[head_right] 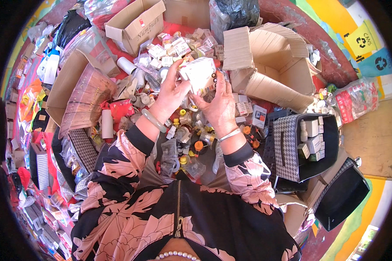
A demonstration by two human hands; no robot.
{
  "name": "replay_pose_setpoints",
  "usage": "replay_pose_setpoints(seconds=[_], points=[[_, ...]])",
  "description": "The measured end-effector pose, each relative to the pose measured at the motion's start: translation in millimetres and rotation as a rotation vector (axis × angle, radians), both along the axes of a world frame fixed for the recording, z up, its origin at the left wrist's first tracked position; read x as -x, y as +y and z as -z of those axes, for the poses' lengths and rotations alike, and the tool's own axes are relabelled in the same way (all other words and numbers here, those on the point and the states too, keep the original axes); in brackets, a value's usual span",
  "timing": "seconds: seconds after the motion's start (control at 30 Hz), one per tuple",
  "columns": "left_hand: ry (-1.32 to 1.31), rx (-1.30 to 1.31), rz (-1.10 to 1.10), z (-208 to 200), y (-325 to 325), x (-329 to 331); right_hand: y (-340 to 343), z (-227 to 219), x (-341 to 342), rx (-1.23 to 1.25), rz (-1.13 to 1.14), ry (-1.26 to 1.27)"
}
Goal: The person sits on the floor and sorts through various items, including small boxes, bottles, and plastic-wrapped goods. They pick up items, wipe them with a cloth, and place them into different containers or boxes.
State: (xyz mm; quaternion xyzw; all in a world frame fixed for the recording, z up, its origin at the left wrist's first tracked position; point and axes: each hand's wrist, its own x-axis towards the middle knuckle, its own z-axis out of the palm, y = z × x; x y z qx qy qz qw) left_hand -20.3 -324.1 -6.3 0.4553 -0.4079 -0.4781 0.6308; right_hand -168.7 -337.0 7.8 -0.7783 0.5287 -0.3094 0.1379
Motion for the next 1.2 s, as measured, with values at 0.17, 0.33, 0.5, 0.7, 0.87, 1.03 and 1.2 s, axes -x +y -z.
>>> replay_pose_setpoints(seconds=[0.17,0.33,0.5,0.7,0.87,1.03,1.2], points=[[-0.296,0.098,-0.038,26.6,-5.8,-8.0,-0.9,-1.9,-0.8,0.001,-0.054,0.002],[-0.387,-0.059,0.081,15.0,-5.5,-9.9,-5.6,5.5,7.8,0.075,-0.087,0.055],[-0.365,-0.068,0.028,26.8,-9.1,-7.7,-3.7,9.7,4.0,0.088,-0.09,0.18],[-0.123,-0.213,0.217,-8.1,4.4,-22.0,-17.4,13.4,14.6,0.014,-0.233,-0.043],[-0.373,-0.081,0.217,-4.0,2.5,-36.7,-19.2,7.5,18.9,-0.18,-0.338,-0.196],[-0.101,-0.126,0.374,-14.5,5.9,-46.3,-25.7,12.1,34.8,-0.549,-0.298,-0.467],[-0.225,-0.086,0.299,-17.6,7.5,-43.6,-27.1,20.3,29.6,-0.46,-0.318,-0.494]])
